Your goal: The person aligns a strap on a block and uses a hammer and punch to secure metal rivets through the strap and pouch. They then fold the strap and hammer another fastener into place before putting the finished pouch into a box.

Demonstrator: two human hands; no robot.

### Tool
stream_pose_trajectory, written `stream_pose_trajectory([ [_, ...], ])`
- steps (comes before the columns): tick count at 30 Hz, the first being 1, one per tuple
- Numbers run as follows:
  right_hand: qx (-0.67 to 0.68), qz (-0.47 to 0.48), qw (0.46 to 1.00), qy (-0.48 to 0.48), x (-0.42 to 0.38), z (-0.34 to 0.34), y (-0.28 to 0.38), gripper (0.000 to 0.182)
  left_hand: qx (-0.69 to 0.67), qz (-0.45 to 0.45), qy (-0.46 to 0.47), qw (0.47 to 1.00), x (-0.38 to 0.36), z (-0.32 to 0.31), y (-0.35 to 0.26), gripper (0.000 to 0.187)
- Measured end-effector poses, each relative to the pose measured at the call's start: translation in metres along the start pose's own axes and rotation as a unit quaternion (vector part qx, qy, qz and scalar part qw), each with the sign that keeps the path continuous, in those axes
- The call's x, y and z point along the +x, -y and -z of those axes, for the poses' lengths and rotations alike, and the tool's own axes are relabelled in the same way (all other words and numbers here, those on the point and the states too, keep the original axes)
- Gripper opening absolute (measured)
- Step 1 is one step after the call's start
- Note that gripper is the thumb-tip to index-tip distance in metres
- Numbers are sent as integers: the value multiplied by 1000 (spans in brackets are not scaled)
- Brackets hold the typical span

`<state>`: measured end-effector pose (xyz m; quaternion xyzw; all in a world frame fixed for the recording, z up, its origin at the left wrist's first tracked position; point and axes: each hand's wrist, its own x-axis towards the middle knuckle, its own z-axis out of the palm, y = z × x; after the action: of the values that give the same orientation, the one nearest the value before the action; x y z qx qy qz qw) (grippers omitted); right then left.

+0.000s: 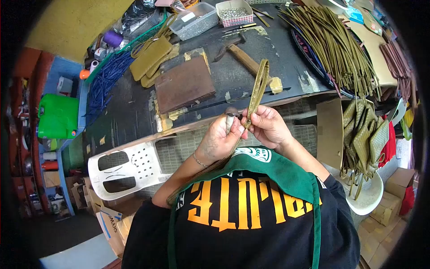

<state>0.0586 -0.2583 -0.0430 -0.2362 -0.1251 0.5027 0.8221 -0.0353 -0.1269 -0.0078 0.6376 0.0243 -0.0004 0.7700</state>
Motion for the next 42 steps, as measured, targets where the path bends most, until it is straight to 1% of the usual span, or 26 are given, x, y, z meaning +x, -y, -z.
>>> stream_pose_trajectory([
  [2, 10, -10, 1000, -1, 3, -1, -3, 19, 17, 9, 6, 1000, -1, 5, -2, 14],
  [3, 20, -18, 1000, -2, 5, -1, -5, 19, 34, -8, 5, 999, -1, 7, -3, 7],
  [5, 18, -16, 1000, -15, 8, -2, -8, 20, 52, -25, 4, 998, -1, 12, -5, 5],
  [7, 14, -12, 1000, -26, 9, -4, -9, 21, 153, -39, -26, 987, 1, 17, -9, 8],
  [8, -2, 5, 999, -31, 8, -6, -9, 22, 154, -42, -28, 987, 0, 18, -13, 8],
  [10, -34, 31, 998, -44, 10, -7, -7, 25, 305, -21, -38, 951, 0, 16, -28, 9],
  [14, -73, 44, 994, -67, 13, -9, -5, 24, 329, -15, -45, 943, -1, 21, -28, 9],
  [16, -73, 49, 993, -82, 16, -10, -9, 24, 376, -46, -24, 925, 0, 25, -25, 9],
  [18, -69, 63, 989, -113, 17, -14, -11, 20, 381, -51, -25, 923, -1, 25, -23, 10],
  [20, -75, 66, 988, -117, 16, -13, -12, 19, 384, -53, -25, 921, -2, 23, -22, 11],
  [23, -79, 70, 986, -129, 13, -14, -12, 16, 349, -35, -32, 936, -3, 19, -19, 12],
  [25, -77, 67, 985, -137, 11, -12, -11, 15, 318, -6, -21, 948, -3, 18, -10, 11],
  [26, -95, 63, 984, -134, 9, -8, -11, 16, 316, -5, -23, 949, -4, 16, -7, 11],
  [28, -113, 58, 983, -131, 6, -4, -8, 17, 258, -43, -33, 965, -3, 11, -3, 8],
  [29, -135, 53, 979, -145, 4, -5, -6, 19, 258, -42, -33, 965, -4, 8, 1, 8],
  [31, -157, 50, 973, -159, 1, -4, -3, 22, 108, 6, -86, 990, -7, 5, 10, 5],
  [32, -149, 42, 974, -163, -1, -3, -1, 24, 109, 6, -85, 990, -7, 5, 16, 5],
  [33, -141, 35, 975, -167, -3, -3, 1, 27, 48, 1, -91, 995, -6, 4, 20, 7],
  [34, -164, 20, 975, -149, -5, -2, 3, 35, -12, -4, -98, 995, -6, 4, 24, 11],
  [35, -164, 22, 975, -149, -6, -1, 3, 35, -11, -4, -97, 995, -6, 3, 26, 11],
  [37, -153, -5, 976, -153, -10, 2, 3, 35, -74, 8, -100, 992, -6, 2, 26, 16],
  [38, -152, -3, 976, -154, -13, 3, 4, 35, -73, 9, -97, 993, -6, 2, 27, 16],
  [40, -169, -25, 964, -203, -17, 4, 5, 34, -127, 40, -109, 985, -7, 2, 30, 16],
  [41, -168, -23, 964, -203, -19, 4, 5, 34, -125, 40, -107, 985, -7, 2, 31, 16],
  [42, -170, -24, 963, -206, -21, 4, 5, 33, -161, 40, -105, 981, -8, 3, 33, 16],
])
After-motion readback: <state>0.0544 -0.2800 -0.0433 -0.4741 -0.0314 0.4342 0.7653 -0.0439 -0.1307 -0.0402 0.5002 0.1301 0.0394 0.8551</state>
